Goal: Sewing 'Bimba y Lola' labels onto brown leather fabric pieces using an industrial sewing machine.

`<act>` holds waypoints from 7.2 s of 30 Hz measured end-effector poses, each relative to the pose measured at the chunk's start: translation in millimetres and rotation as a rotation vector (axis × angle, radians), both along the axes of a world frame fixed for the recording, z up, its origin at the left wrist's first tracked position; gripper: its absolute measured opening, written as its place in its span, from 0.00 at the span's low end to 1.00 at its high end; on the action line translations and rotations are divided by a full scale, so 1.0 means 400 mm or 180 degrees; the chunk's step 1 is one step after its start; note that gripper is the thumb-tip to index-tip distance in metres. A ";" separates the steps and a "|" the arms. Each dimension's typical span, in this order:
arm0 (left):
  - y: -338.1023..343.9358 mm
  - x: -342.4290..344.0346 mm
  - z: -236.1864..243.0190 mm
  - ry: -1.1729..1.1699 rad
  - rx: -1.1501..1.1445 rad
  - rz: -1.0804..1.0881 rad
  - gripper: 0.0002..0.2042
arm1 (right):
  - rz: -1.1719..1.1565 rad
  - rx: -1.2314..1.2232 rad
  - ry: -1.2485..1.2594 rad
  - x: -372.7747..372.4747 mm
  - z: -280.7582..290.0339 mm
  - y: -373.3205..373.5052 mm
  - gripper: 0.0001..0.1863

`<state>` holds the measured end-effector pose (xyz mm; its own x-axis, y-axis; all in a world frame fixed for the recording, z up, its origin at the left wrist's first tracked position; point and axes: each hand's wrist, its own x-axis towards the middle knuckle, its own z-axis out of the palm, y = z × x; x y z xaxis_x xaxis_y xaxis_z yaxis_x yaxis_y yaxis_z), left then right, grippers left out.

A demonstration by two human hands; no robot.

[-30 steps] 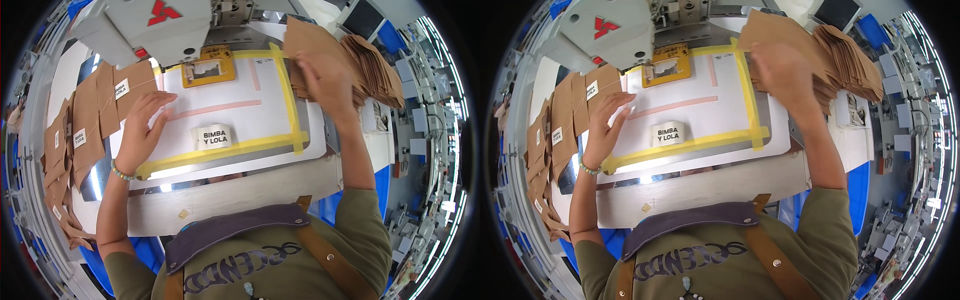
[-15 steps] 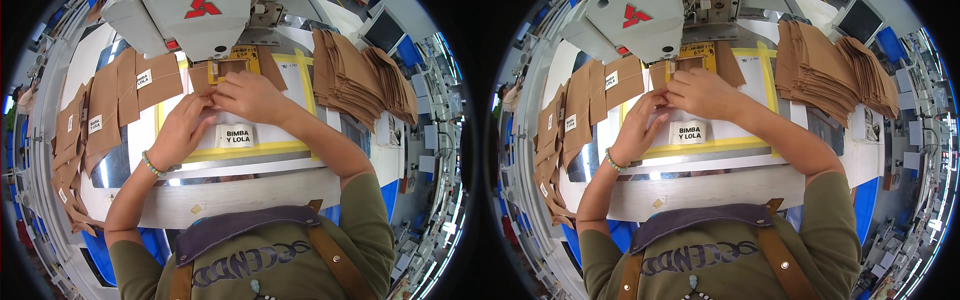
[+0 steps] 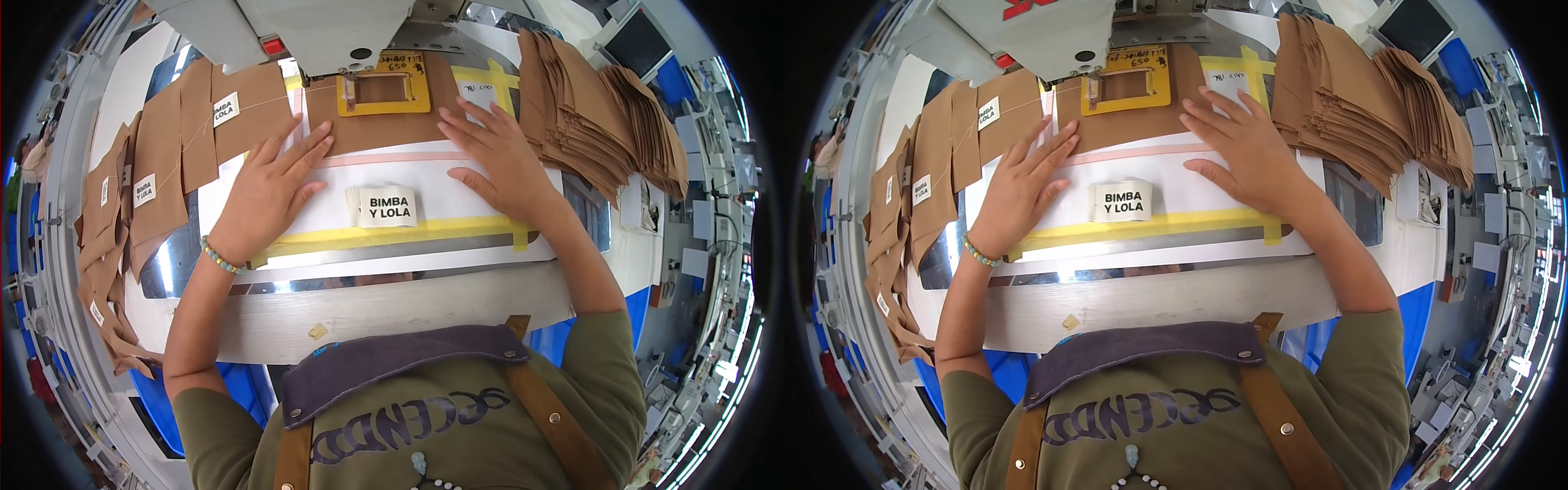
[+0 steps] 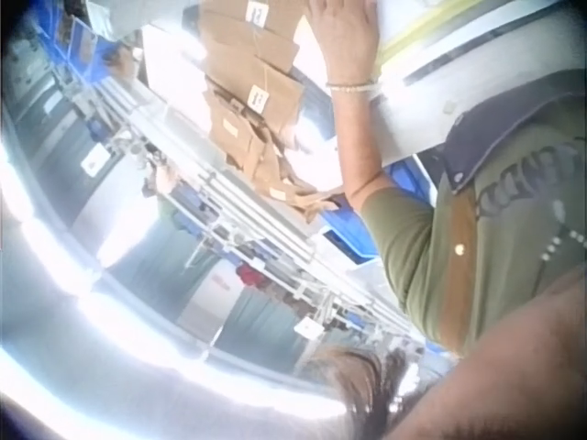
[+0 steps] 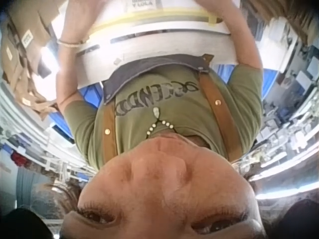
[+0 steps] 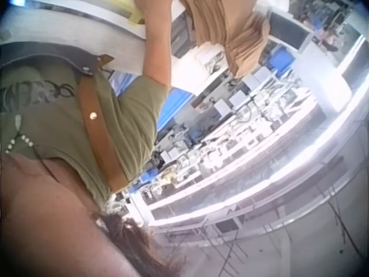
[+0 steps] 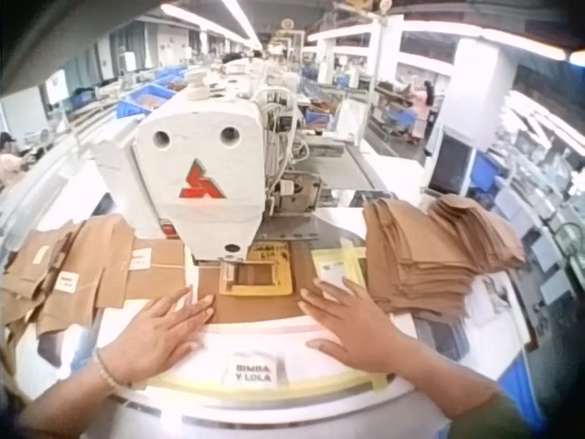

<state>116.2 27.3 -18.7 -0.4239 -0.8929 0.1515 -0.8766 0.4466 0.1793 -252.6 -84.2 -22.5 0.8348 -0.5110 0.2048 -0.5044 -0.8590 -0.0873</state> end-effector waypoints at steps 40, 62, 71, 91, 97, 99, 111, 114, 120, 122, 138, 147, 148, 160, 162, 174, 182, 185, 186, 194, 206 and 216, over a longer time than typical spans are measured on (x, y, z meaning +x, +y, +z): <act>0.043 0.010 -0.016 -0.0113 -0.0257 0.0206 0.30 | -0.0100 0.0464 0.0232 -0.021 -0.004 0.019 0.37; 0.038 0.012 -0.019 0.0018 -0.0174 0.0210 0.28 | -0.0051 0.0391 -0.0486 -0.038 -0.015 0.007 0.18; 0.045 0.016 -0.021 0.0270 -0.0228 0.0277 0.24 | 0.0182 0.0126 -0.1091 0.005 0.014 0.035 0.19; 0.034 -0.103 0.032 0.3308 0.1304 0.0544 0.25 | 0.0511 0.0800 -0.1448 0.120 0.083 0.057 0.26; -0.017 -0.145 0.059 0.4046 0.1971 0.0701 0.21 | 0.0319 0.1365 -0.1423 0.157 0.066 0.043 0.29; -0.030 -0.150 0.063 0.4272 0.2247 0.1015 0.20 | 0.0398 0.1007 -0.1403 0.161 0.052 0.033 0.30; -0.062 -0.101 0.000 0.4891 0.2735 0.0957 0.17 | 0.1246 -0.1366 -0.1335 0.196 0.021 -0.016 0.18; -0.069 -0.094 -0.005 0.4990 0.2674 0.0918 0.19 | 0.1173 -0.1465 -0.1389 0.216 0.032 -0.034 0.15; -0.099 -0.117 0.037 0.4782 0.2097 0.1247 0.22 | 0.1005 -0.1200 -0.1037 0.216 -0.002 -0.135 0.11; -0.107 -0.104 0.025 0.4307 0.1824 0.1168 0.21 | 0.0939 -0.1403 -0.1132 0.226 -0.021 -0.175 0.10; -0.163 -0.090 -0.032 0.0352 -0.0386 -0.0201 0.27 | 0.0927 -0.1227 -0.0653 0.217 -0.053 -0.192 0.14; -0.172 -0.050 -0.020 0.0482 -0.0068 -0.0267 0.27 | 0.0715 -0.0761 -0.0431 0.137 -0.048 -0.127 0.23; -0.174 -0.052 -0.019 0.0486 -0.0070 -0.0273 0.27 | 0.0659 -0.0711 -0.0443 0.136 -0.049 -0.125 0.23; -0.180 -0.057 -0.028 0.0752 -0.0091 -0.0348 0.21 | 0.0792 -0.0116 -0.0768 0.203 -0.083 -0.146 0.21; -0.181 -0.050 -0.022 0.1004 0.0044 -0.0390 0.22 | 0.0771 -0.0034 -0.0846 0.209 -0.085 -0.146 0.22; -0.168 -0.015 -0.019 0.0540 -0.0171 -0.0059 0.22 | 0.0638 0.0052 -0.0569 0.212 -0.081 -0.154 0.25; -0.168 -0.021 -0.008 0.0304 -0.0270 -0.0116 0.22 | 0.0620 0.0157 -0.0543 0.215 -0.056 -0.140 0.23; -0.167 -0.022 -0.010 0.0282 -0.0274 -0.0135 0.22 | 0.0648 0.0145 -0.0591 0.210 -0.061 -0.145 0.23; -0.167 -0.023 -0.010 0.0274 -0.0277 -0.0132 0.22 | 0.0648 0.0138 -0.0594 0.211 -0.061 -0.143 0.23; -0.170 -0.014 -0.008 0.0244 -0.0253 -0.0116 0.23 | 0.0605 0.0148 -0.0701 0.220 -0.067 -0.149 0.22; -0.168 0.016 0.015 0.0392 -0.0120 0.0045 0.23 | 0.0510 -0.0335 -0.0501 0.241 -0.062 -0.201 0.22; -0.153 0.045 0.009 0.0446 -0.0244 0.0021 0.23 | 0.0196 0.0757 -0.1166 0.132 0.026 -0.144 0.21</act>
